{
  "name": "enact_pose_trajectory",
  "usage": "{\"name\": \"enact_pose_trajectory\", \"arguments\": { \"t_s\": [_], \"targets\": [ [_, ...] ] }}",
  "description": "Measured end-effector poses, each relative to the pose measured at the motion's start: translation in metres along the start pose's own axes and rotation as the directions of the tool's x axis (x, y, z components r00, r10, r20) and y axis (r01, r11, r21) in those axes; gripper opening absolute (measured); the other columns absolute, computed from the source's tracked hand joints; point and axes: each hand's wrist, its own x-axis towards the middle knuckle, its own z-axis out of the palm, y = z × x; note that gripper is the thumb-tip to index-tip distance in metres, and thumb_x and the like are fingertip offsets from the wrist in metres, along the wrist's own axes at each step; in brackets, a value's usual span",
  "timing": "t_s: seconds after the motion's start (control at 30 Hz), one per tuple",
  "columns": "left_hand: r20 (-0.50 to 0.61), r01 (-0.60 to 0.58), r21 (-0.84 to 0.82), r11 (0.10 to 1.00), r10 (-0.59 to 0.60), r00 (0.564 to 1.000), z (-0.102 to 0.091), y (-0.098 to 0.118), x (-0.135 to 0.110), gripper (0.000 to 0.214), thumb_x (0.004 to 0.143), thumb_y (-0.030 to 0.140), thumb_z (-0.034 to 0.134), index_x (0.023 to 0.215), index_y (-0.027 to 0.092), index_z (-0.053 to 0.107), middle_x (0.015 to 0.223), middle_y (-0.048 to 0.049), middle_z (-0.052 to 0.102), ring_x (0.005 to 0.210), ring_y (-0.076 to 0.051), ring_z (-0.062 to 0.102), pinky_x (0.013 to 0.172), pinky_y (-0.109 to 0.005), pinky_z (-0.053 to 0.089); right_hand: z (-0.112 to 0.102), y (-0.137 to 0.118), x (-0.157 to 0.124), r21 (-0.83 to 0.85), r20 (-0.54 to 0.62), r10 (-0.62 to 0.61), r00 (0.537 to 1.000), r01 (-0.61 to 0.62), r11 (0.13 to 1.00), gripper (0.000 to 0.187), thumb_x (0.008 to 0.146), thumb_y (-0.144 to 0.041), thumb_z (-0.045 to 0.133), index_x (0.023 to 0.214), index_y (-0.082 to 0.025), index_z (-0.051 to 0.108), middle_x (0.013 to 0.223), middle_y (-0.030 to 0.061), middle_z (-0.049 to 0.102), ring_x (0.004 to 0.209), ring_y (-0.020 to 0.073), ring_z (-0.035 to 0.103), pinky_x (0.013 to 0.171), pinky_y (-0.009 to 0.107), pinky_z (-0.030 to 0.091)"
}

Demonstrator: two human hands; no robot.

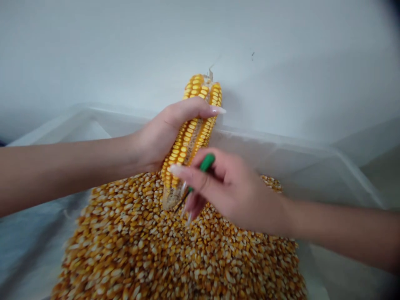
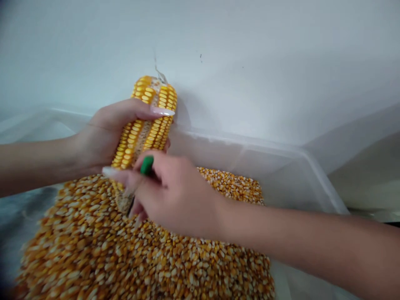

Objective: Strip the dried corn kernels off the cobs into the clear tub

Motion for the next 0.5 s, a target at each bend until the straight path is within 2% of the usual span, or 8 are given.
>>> {"name": "enact_pose_trajectory", "arguments": {
  "t_s": [0.13, 0.2, 0.33, 0.5],
  "targets": [
    [-0.014, 0.006, 0.092, 0.996, -0.005, 1.000, 0.003, 0.000, 0.000, 0.029, 0.073, 0.042, 0.045, 0.073, 0.013, 0.051, 0.050, -0.0015, 0.057, 0.046, -0.017, 0.060, 0.043, -0.028, 0.049, 0.009, -0.004, -0.010, -0.135, 0.140, 0.002, 0.990, 0.017, 0.991, 0.021, 0.084, -0.032, 0.048, 0.072, -0.016, 0.047, 0.057, -0.0031, 0.052, 0.050, 0.0046, 0.046, 0.047, 0.018, 0.035],
    [0.010, 0.011, 0.074, 0.997, -0.012, 1.000, 0.002, 0.000, 0.000, 0.031, 0.072, 0.043, 0.046, 0.070, 0.013, 0.052, 0.051, -0.0013, 0.058, 0.046, -0.016, 0.060, 0.042, -0.026, 0.048, 0.007, -0.009, -0.010, -0.137, 0.081, -0.023, 0.996, 0.034, 0.990, 0.023, 0.085, -0.035, 0.047, 0.073, -0.016, 0.047, 0.058, -0.0034, 0.051, 0.049, 0.0042, 0.044, 0.046, 0.018, 0.033],
    [0.120, 0.072, -0.022, 0.997, -0.069, 0.990, 0.000, 0.000, -0.002, 0.033, 0.073, 0.044, 0.049, 0.064, 0.013, 0.050, 0.052, -0.0008, 0.059, 0.045, -0.011, 0.058, 0.044, -0.022, 0.048, -0.001, -0.016, -0.005, -0.086, -0.145, -0.087, 0.986, 0.075, 0.993, 0.025, 0.087, -0.040, 0.043, 0.078, -0.017, 0.047, 0.058, -0.0038, 0.050, 0.049, 0.0044, 0.045, 0.045, 0.019, 0.034],
    [0.172, 0.025, -0.061, 0.998, -0.014, 0.985, -0.003, -0.001, -0.001, 0.027, 0.076, 0.038, 0.046, 0.070, 0.011, 0.049, 0.055, 0.0014, 0.061, 0.047, -0.011, 0.059, 0.046, -0.021, 0.048, -0.003, -0.010, -0.002, -0.087, -0.193, -0.118, 0.974, 0.103, 0.991, 0.020, 0.086, -0.037, 0.045, 0.081, -0.017, 0.047, 0.059, -0.0042, 0.051, 0.051, 0.0050, 0.048, 0.046, 0.019, 0.036]
  ]
}}
